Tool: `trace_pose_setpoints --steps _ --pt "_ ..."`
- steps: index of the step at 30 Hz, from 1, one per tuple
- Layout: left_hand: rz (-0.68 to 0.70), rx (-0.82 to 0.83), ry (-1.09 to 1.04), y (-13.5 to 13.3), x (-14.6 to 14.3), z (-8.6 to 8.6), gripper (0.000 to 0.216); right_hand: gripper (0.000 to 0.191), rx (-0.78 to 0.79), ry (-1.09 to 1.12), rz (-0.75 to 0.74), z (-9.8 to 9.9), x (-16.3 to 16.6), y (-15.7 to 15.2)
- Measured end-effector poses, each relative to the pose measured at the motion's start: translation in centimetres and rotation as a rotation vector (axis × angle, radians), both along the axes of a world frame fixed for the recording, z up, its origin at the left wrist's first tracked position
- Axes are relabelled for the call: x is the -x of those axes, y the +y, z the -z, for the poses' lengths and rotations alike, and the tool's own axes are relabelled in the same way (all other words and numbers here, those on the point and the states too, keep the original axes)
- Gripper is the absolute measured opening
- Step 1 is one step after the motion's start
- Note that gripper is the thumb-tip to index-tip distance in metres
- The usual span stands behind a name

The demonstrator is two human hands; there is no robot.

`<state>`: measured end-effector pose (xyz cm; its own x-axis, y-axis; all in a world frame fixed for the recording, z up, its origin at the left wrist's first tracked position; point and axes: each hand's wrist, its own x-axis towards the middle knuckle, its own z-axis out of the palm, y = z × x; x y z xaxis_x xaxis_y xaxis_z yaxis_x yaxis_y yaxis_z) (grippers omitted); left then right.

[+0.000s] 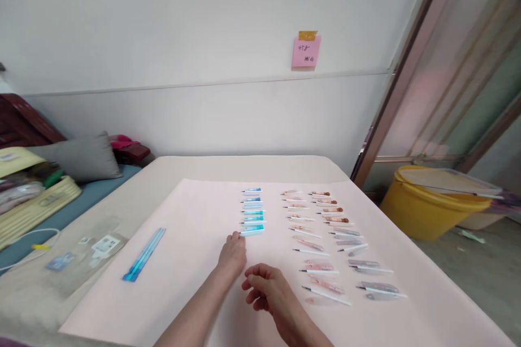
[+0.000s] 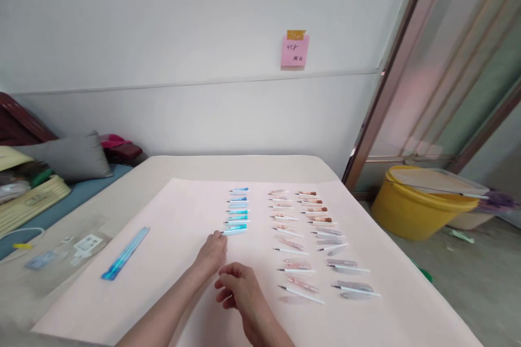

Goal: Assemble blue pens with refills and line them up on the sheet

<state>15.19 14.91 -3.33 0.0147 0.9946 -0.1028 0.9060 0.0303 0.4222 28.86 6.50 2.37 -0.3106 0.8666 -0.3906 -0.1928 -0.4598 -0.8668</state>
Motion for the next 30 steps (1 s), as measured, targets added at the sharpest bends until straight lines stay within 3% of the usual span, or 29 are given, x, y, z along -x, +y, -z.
trace_pose_setpoints --steps 10,17,20,23,26,30 --pt "0.067 0.009 0.111 0.7 -0.5 0.0 0.029 0.015 -0.003 -0.007 0.012 -0.6 -0.4 0.1" --pt "0.077 -0.016 0.088 -1.6 1.3 -2.3 0.021 0.017 -0.014 -0.004 -0.015 0.0 -0.4 0.3" --pt "-0.027 -0.028 0.11 -2.6 4.7 -3.4 0.028 0.017 -0.002 -0.04 -0.013 0.1 -0.2 0.5" --pt "-0.223 -0.028 0.176 -3.6 9.5 -3.7 0.048 0.017 0.001 -0.04 -0.027 -0.1 -0.1 0.3" --pt "-0.475 0.0 0.319 -4.3 13.9 -3.2 0.061 0.016 -0.021 -0.025 -0.03 -0.2 -0.1 0.1" --pt "-0.585 0.1 0.347 -4.7 16.4 -2.4 0.06 0.016 -0.004 -0.045 -0.048 0.0 -0.1 0.1"
